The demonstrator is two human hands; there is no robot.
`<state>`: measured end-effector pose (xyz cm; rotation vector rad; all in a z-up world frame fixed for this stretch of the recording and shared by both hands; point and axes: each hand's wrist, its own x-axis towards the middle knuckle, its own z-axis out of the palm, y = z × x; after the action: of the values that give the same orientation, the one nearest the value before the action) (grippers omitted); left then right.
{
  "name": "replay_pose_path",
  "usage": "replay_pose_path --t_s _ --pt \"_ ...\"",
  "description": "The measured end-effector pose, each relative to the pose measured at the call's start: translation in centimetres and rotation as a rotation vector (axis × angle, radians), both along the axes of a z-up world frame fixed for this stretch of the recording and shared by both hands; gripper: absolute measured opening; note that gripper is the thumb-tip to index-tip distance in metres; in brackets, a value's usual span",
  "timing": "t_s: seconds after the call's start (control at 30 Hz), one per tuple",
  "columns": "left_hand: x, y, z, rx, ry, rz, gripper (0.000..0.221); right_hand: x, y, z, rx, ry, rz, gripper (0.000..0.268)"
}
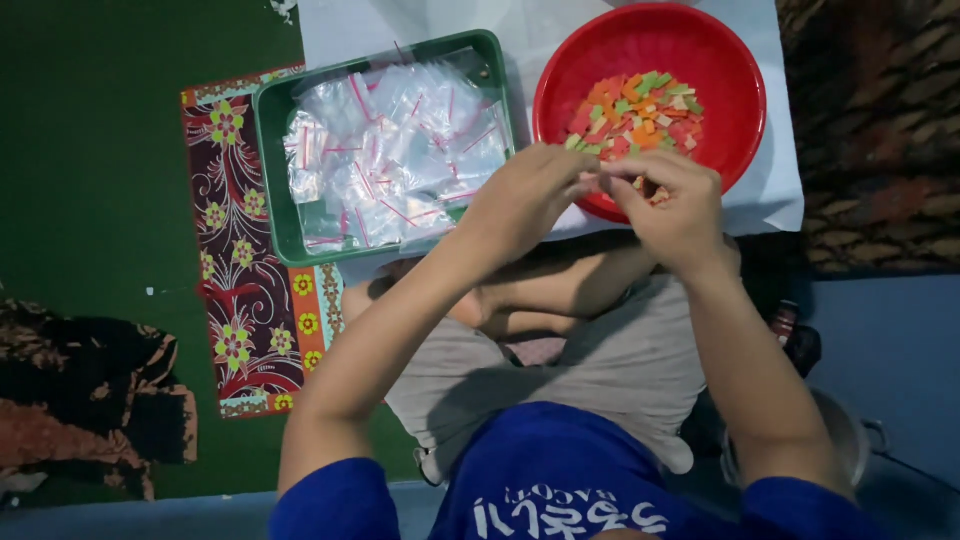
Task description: Packing small snack pieces into plastic zip-lock bags and sealing them while sitting on the floor.
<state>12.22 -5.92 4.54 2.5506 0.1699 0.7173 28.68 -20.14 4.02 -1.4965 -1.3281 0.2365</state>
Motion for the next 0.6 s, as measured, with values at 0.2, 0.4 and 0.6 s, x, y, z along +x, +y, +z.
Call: replay_pose_path --t_s 0.2,0.4,0.6 --pt "-2.4 -1.9 0.1 -0.228 -0.117 0.07 0.03 -2.1 -1.2 1.3 -0.042 0.116 0.044 0.008" --pt "-5.4 -3.6 0.2 -0.338 -0.069 0.138 0.007 -4.4 -1.3 0.4 -0.041 0.141 0.126 0.01" --pt "-8.6 -3.8 -0.5 -0.441 -0.009 0.16 0.004 -6.6 -0.7 1.4 -0.008 0.096 0.212 0.004"
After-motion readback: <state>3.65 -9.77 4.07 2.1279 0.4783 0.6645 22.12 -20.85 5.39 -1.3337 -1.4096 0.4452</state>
